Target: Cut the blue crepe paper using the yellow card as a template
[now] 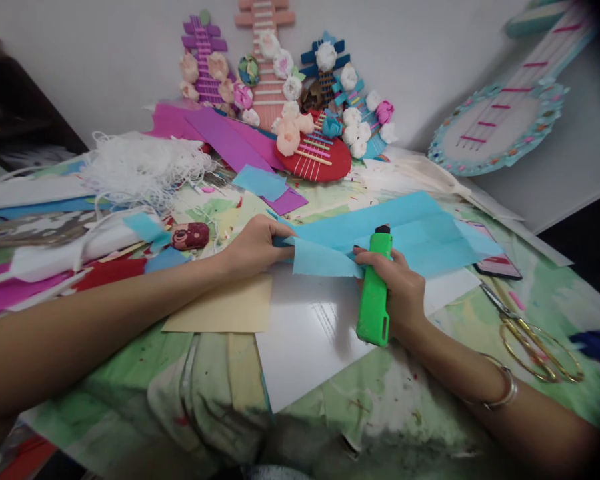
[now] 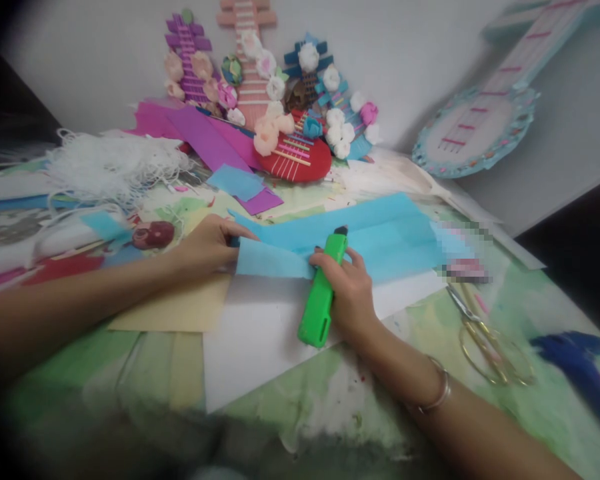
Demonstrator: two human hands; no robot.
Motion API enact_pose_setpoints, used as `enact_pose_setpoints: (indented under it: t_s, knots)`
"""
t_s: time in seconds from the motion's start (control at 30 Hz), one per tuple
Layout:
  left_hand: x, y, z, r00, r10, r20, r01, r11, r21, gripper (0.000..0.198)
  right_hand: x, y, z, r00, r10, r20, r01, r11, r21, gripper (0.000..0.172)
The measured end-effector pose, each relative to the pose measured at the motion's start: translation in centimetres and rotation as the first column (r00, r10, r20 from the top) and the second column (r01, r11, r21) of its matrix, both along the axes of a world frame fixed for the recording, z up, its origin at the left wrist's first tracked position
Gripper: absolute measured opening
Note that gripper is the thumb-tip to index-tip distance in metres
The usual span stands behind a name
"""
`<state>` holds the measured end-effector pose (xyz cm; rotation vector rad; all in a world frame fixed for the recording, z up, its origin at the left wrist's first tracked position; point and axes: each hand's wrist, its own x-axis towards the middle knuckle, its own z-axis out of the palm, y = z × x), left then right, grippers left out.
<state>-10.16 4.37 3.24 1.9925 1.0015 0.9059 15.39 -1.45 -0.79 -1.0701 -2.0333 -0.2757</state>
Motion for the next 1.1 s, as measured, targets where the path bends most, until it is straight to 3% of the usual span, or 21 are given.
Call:
enact_pose_setpoints:
  t_s: [0.3, 0.5, 0.67, 0.87, 1.0, 1.1]
  knots:
    - [0.2, 0.3, 0.1, 1.000, 0.018, -0.020, -0.019, 1.000, -0.020, 0.015, 0.1, -0.1, 0.0, 0.993, -0.033, -0.116, 0.023, 0.996, -0.085, 0.017]
    - [0.6, 1.2, 0.4, 0.998, -0.019, -0.055, 0.017, 0.998, -0.053, 0.022, 0.1, 0.5, 1.2, 0.970, -0.070, -0.234, 0.036, 0.989, -0.144, 0.015]
    - [0.8, 1.6, 0.8, 0.994, -0.041, -0.100, 0.033, 0.997, -0.074, 0.018, -0.1, 0.7, 2.0, 0.970, -0.059, -0.238, 0.035, 0.994, -0.106, 0.012]
    - [0.8, 1.2, 0.9, 0.999, 0.024, -0.031, -0.028, 0.990, -0.136, 0.013, -0.3, 0.6, 2.2, 0.951, -0.156, -0.265, 0.139, 0.987, -0.084, 0.011]
    - [0.9, 1.2, 1.0, 0.998, 0.049, 0.036, -0.042, 0.981, -0.187, 0.013, -0.3, 0.5, 2.3, 0.951, -0.148, -0.271, 0.131, 0.988, -0.077, 0.013]
    - [1.0, 1.3, 1.3, 0.999, 0.029, 0.021, -0.025, 0.989, -0.146, 0.014, -0.3, 0.6, 2.3, 0.957, -0.133, -0.257, 0.123, 0.991, -0.054, 0.012]
